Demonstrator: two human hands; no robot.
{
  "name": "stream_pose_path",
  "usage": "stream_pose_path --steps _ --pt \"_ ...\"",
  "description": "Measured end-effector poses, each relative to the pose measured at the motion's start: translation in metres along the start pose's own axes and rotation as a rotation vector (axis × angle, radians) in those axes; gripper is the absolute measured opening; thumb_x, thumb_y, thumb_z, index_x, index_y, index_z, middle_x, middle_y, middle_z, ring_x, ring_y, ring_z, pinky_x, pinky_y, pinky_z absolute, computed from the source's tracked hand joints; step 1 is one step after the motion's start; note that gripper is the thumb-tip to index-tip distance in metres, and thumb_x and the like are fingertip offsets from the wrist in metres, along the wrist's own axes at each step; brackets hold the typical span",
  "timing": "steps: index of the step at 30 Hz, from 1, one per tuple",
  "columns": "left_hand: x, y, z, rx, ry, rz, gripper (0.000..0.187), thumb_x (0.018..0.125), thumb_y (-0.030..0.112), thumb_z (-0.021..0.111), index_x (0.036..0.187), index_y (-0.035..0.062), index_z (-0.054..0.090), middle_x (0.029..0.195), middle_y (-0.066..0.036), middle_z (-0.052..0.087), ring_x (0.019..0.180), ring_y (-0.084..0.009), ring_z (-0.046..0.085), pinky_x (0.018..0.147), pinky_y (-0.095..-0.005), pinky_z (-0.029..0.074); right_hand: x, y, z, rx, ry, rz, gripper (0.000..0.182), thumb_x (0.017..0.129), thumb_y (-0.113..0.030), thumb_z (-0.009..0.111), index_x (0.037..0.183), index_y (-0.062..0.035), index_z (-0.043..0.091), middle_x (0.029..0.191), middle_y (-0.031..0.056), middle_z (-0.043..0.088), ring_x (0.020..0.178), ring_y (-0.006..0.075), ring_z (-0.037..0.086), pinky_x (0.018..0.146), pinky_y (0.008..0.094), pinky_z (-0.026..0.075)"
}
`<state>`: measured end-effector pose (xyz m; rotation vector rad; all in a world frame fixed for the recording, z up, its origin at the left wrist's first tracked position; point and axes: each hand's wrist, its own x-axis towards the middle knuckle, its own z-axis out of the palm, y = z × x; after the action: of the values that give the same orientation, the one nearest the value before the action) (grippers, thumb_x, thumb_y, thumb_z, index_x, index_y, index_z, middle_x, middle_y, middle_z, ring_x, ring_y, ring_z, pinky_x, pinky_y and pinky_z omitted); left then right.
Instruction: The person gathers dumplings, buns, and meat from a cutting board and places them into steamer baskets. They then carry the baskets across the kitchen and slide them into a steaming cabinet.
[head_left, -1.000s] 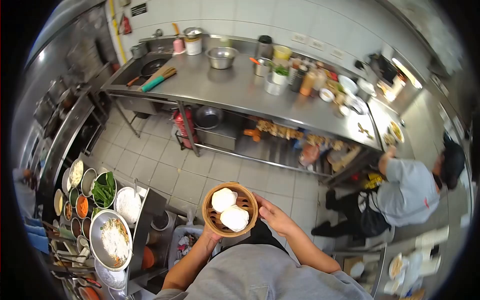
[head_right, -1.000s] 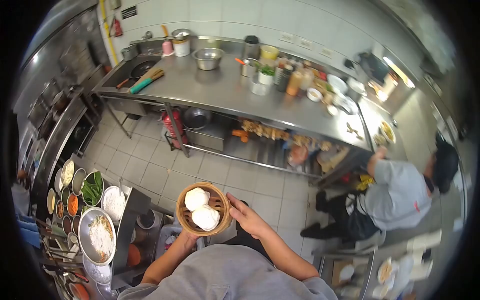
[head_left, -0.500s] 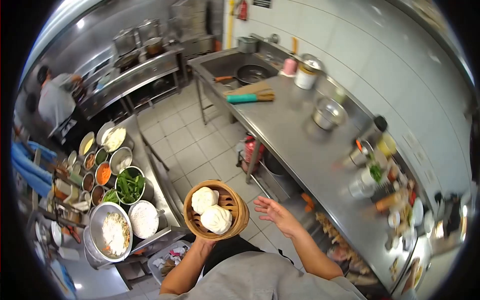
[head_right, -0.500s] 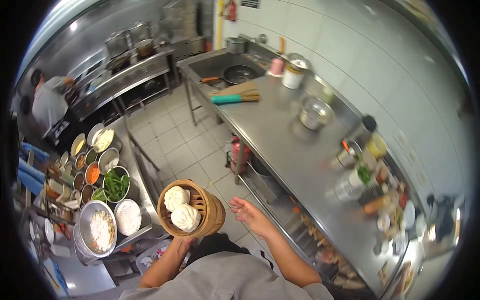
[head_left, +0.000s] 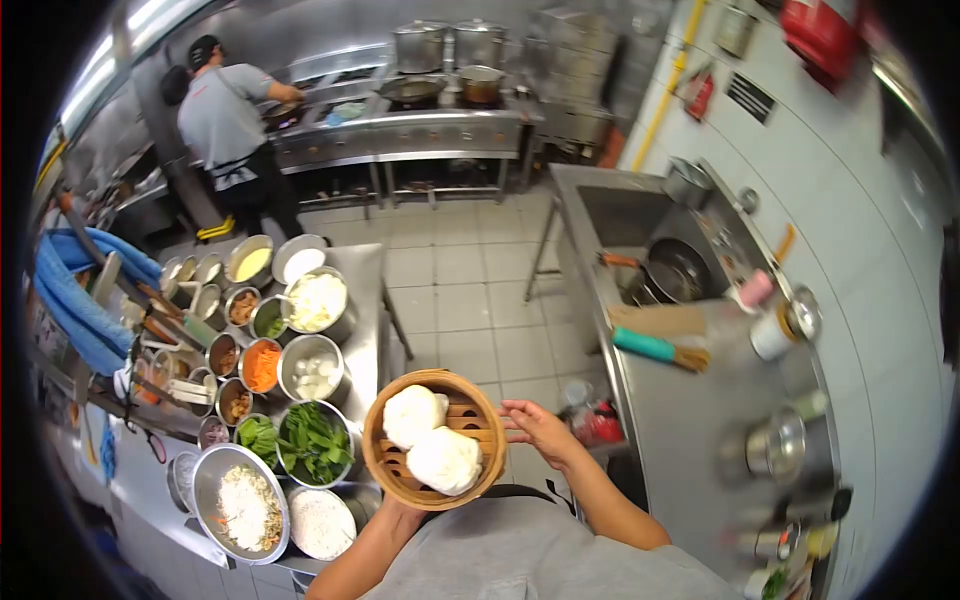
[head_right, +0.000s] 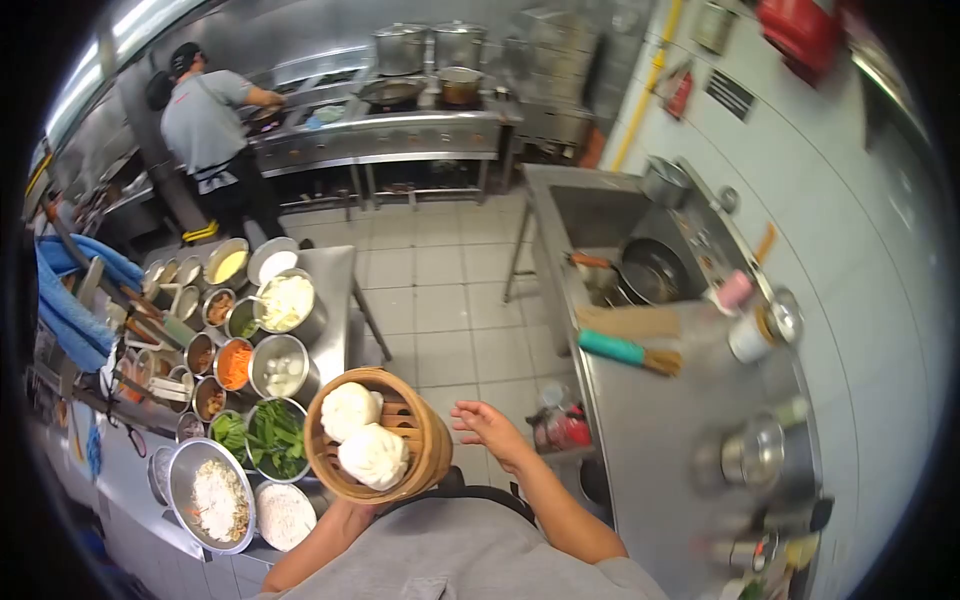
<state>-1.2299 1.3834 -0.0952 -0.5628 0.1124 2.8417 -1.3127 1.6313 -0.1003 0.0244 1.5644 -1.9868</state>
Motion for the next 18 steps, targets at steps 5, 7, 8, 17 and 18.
stream_pose_path --steps 5,7,8,17,18 --pt "0.074 0.031 0.041 -0.043 0.015 0.135 0.043 0.097 0.047 0.051 0.117 0.0111 0.064 0.119 -0.013 0.067 0.104 -0.0327 0.065 0.093 -0.0532 0.054 0.117 -0.054 -0.053 -0.022 0.028 -0.039 0.042 0.099 -0.03 0.061 0.13 -0.0029 0.054 0.121 0.0113 0.064 0.103 0.0193 0.065 0.085 0.0323 0.054" --pt "0.113 0.043 0.057 -0.057 0.022 0.178 0.043 0.097 0.047 0.051 0.117 0.0111 0.064 0.119 -0.013 0.067 0.104 -0.0326 0.065 0.093 -0.053 0.054 0.16 -0.091 -0.08 -0.038 0.134 -0.174 0.031 0.097 -0.023 0.063 0.121 -0.0026 0.06 0.105 0.0096 0.069 0.09 0.0178 0.067 0.078 0.0317 0.055" --pt "0.135 0.05 0.066 -0.057 0.024 0.201 0.043 0.097 0.047 0.051 0.117 0.0111 0.064 0.118 -0.013 0.067 0.104 -0.0325 0.065 0.093 -0.0529 0.054 0.182 -0.109 -0.107 -0.069 0.239 -0.227 0.027 0.095 -0.018 0.062 0.116 -0.0025 0.062 0.098 0.0084 0.068 0.084 0.0171 0.067 0.076 0.0317 0.055" --pt "0.376 0.115 0.179 -0.053 0.011 0.343 0.044 0.096 0.048 0.052 0.116 0.0112 0.064 0.118 -0.012 0.067 0.104 -0.0321 0.066 0.092 -0.0522 0.055 0.255 -0.213 -0.572 -0.004 1.331 -0.487 0.029 0.093 -0.01 0.047 0.12 -0.0071 0.057 0.074 -0.0016 0.049 0.064 0.0095 0.049 0.055 0.0254 0.044" --pt "0.403 0.122 0.197 -0.052 0.007 0.347 0.044 0.096 0.048 0.052 0.116 0.0113 0.064 0.118 -0.012 0.067 0.104 -0.0321 0.066 0.092 -0.0521 0.055 0.255 -0.166 -0.669 -0.346 1.442 -0.381 0.026 0.092 -0.01 0.051 0.115 -0.0033 0.06 0.083 0.0032 0.061 0.075 0.0177 0.058 0.064 0.0305 0.048"
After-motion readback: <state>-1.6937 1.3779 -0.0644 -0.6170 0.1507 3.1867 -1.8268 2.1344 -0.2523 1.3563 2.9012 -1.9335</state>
